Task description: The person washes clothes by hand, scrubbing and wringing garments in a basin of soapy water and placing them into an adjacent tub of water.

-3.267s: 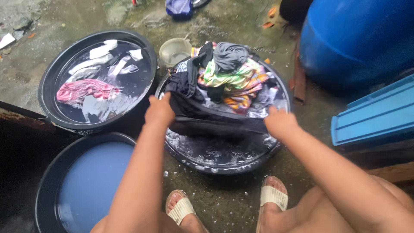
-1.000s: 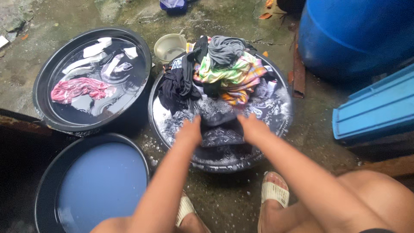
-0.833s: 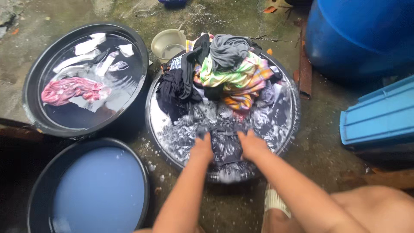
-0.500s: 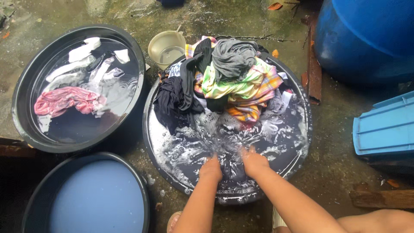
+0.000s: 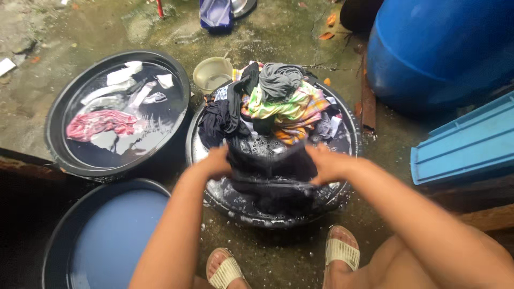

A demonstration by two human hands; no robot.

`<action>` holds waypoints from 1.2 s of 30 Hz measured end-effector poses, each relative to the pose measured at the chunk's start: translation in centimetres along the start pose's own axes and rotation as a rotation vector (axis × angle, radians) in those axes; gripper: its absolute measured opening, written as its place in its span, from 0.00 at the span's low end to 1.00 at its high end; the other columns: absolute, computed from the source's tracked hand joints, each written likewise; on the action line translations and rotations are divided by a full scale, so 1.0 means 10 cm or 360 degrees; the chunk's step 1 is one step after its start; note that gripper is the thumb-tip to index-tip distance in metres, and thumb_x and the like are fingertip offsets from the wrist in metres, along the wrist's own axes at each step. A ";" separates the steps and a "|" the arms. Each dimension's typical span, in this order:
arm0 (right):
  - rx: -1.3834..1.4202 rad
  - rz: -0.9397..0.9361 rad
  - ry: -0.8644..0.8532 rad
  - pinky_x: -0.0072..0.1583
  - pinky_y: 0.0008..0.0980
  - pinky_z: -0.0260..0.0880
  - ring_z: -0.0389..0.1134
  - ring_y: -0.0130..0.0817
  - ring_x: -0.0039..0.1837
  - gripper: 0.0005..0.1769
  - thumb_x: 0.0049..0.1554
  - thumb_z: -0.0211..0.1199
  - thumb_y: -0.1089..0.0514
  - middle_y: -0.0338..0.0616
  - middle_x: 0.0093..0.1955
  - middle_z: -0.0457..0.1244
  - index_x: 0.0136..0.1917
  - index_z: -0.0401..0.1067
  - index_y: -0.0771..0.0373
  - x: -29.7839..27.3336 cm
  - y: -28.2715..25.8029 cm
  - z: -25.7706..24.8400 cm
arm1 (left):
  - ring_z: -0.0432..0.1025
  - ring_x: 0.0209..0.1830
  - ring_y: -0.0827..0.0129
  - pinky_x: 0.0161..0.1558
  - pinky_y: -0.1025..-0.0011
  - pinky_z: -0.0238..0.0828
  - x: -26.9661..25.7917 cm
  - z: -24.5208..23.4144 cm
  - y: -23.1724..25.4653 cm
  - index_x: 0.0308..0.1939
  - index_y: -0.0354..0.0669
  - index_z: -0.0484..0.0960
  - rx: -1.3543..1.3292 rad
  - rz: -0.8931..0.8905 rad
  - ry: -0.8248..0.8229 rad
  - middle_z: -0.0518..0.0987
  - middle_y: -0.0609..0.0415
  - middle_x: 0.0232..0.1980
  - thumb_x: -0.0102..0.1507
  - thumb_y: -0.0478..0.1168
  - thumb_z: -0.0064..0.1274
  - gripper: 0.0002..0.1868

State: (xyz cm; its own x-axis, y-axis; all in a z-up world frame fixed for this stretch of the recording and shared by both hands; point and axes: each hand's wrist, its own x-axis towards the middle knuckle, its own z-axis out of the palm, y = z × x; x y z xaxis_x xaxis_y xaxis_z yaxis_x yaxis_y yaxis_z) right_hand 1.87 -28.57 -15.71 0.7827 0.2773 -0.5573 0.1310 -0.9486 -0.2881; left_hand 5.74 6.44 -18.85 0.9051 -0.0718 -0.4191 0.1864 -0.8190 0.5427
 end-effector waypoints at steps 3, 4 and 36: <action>0.0215 -0.0334 0.0398 0.76 0.42 0.52 0.47 0.55 0.80 0.71 0.43 0.79 0.51 0.63 0.79 0.42 0.81 0.31 0.65 -0.19 -0.13 -0.39 | 0.80 0.33 0.57 0.33 0.64 0.76 -0.32 -0.58 0.64 0.68 0.45 0.71 -0.0171 0.0405 0.0148 0.85 0.41 0.39 0.51 0.33 0.59 0.39; 0.0466 -0.0533 0.0475 0.77 0.43 0.45 0.38 0.53 0.83 0.69 0.46 0.78 0.52 0.62 0.83 0.36 0.82 0.31 0.66 -0.26 -0.18 -0.53 | 0.81 0.35 0.60 0.36 0.65 0.76 -0.44 -0.73 0.88 0.61 0.43 0.79 -0.0096 0.0686 0.0237 0.86 0.41 0.40 0.53 0.33 0.56 0.30; 0.1892 -0.1730 0.1022 0.51 0.28 0.75 0.72 0.27 0.47 0.05 0.66 0.61 0.63 0.40 0.46 0.70 0.52 0.76 0.66 -1.76 -1.55 -1.74 | 0.65 0.65 0.42 0.66 0.54 0.64 -0.38 1.07 0.84 0.63 0.41 0.75 -0.0262 0.1280 0.1074 0.74 0.38 0.64 0.44 0.43 0.71 0.43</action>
State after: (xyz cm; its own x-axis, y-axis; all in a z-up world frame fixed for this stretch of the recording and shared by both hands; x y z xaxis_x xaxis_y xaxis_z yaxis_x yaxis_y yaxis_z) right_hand -3.39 -21.43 12.12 0.7844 0.2814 0.5527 0.4672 0.3180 -0.8250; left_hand -0.17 -6.26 -20.46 0.8002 -0.1858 0.5703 -0.5577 -0.5802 0.5936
